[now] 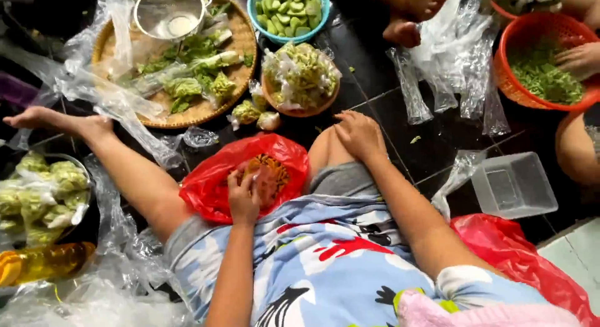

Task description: The person sits on the floor and sorts small green vegetables from a red plastic bag into a purple bowl. They then transfer the sorted vegetables into small clear plastic bags and place them into a red basket. Other vegetables and containers are visible around the workspace.

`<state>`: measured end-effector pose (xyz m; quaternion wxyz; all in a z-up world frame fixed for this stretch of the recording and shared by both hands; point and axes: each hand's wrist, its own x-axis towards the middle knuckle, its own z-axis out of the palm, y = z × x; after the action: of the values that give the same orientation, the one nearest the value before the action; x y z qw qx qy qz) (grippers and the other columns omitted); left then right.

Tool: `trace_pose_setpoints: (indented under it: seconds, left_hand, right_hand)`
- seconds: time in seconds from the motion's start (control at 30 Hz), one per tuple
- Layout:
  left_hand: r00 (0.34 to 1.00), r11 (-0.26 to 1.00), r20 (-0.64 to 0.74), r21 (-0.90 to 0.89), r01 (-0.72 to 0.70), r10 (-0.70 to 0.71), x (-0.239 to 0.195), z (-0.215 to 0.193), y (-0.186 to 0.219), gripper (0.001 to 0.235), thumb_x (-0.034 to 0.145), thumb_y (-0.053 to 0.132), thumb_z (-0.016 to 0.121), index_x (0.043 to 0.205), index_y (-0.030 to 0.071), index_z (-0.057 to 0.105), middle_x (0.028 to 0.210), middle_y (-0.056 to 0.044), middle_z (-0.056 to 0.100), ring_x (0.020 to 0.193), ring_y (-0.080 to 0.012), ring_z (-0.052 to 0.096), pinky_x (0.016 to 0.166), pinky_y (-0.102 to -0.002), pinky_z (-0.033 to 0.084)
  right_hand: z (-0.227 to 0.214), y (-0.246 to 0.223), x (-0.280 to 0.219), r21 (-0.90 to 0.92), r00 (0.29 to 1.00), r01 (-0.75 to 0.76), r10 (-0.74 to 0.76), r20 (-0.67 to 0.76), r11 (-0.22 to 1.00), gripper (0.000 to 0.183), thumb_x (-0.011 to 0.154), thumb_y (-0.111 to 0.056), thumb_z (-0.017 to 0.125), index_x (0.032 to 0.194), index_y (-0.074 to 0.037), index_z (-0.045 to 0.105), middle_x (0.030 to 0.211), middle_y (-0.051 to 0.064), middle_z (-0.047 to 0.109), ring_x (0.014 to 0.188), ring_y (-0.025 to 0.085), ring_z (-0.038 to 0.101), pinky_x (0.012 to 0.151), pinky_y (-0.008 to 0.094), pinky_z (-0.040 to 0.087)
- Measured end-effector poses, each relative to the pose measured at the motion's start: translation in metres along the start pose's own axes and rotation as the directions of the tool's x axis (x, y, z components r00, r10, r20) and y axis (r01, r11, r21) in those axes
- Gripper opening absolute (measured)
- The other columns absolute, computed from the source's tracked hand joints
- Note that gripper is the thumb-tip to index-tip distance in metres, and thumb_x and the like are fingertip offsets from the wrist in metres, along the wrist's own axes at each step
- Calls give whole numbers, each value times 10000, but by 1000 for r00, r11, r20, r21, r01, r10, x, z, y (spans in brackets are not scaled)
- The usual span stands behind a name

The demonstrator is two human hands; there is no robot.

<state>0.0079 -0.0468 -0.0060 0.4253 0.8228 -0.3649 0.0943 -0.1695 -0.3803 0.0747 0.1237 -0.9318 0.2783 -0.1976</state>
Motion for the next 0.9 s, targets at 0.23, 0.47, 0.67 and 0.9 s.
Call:
trace_pose_setpoints:
  seconds: [0.23, 0.47, 0.67, 0.9]
  left_hand:
    - [985, 983, -3, 57, -172, 173, -7, 12, -4, 188, 942, 245, 659, 1109, 228, 746, 1247, -77, 626, 1132, -306, 666, 933, -389, 555]
    - [943, 938, 19, 103, -332, 332, 0, 7, 3, 110, 904, 247, 624, 918, 186, 714, 1111, -63, 656, 1045, -287, 662, 892, -402, 531]
    - [939, 925, 150, 181, -335, 311, -11, -2, -8, 169, 890, 310, 629, 1035, 301, 715, 1243, -11, 627, 1234, -281, 557, 1127, -480, 369]
    - [951, 958, 197, 116, -263, 237, -15, 11, -5, 198, 882, 344, 710, 1055, 247, 702, 1292, -71, 617, 1176, -325, 620, 993, -453, 498]
  right_hand:
    - [10, -62, -18, 345, 978, 100, -28, -208, 933, 177, 919, -284, 678, 1075, -227, 742, 957, 37, 701, 943, 267, 675, 906, 355, 514]
    - [70, -185, -18, 638, 897, 0, -281, 340, 770, 470, 1003, -461, 611, 1287, -87, 608, 1057, 290, 689, 1011, 510, 670, 895, 587, 533]
    - [126, -164, -27, 730, 931, -96, -199, 306, 677, 350, 871, -336, 813, 1161, -156, 735, 938, 126, 765, 930, 323, 742, 793, 432, 605]
    - [114, -158, -32, 672, 936, 108, -303, 180, 733, 216, 847, -140, 774, 1054, -174, 723, 916, 70, 742, 890, 288, 734, 789, 383, 599]
